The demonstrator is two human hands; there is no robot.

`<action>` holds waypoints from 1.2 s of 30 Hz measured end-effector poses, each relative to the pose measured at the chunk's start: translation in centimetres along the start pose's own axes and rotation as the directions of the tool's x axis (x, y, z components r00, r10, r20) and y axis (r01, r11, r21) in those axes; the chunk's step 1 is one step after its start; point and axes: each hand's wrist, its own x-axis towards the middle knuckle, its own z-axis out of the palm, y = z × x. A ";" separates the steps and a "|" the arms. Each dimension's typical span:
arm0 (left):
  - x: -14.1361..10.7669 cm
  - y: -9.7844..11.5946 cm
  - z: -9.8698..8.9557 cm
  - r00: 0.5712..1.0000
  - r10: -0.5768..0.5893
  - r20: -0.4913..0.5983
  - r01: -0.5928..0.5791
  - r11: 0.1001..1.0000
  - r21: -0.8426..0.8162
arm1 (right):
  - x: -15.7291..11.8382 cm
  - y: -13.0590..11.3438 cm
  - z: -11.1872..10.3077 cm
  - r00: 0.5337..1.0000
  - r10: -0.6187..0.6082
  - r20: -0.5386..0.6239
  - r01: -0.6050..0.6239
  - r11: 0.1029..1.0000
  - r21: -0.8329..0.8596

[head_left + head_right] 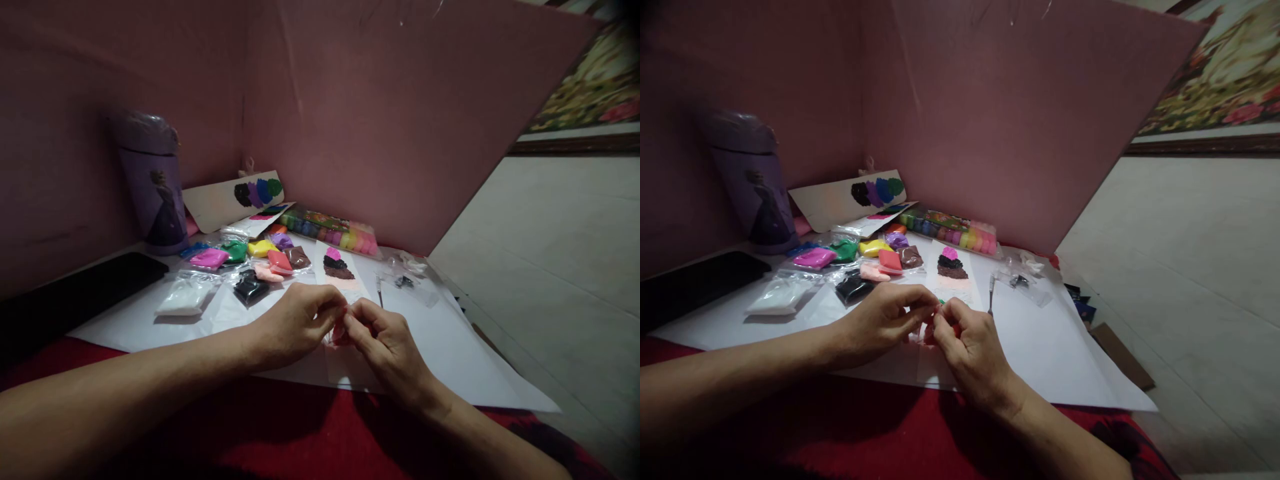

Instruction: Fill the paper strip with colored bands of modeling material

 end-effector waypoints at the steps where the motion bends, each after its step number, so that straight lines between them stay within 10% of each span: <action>1: 0.0 0.0 0.0 1.000 0.002 0.001 -0.002 1.000 0.009 | 0.0 0.0 0.0 1.000 -0.004 0.002 0.004 1.000 0.000; 36: 0.1 -0.3 -0.1 0.997 -0.069 0.017 0.067 0.995 0.068 | 0.0 0.1 -0.1 0.995 -0.077 0.065 0.083 0.991 -0.105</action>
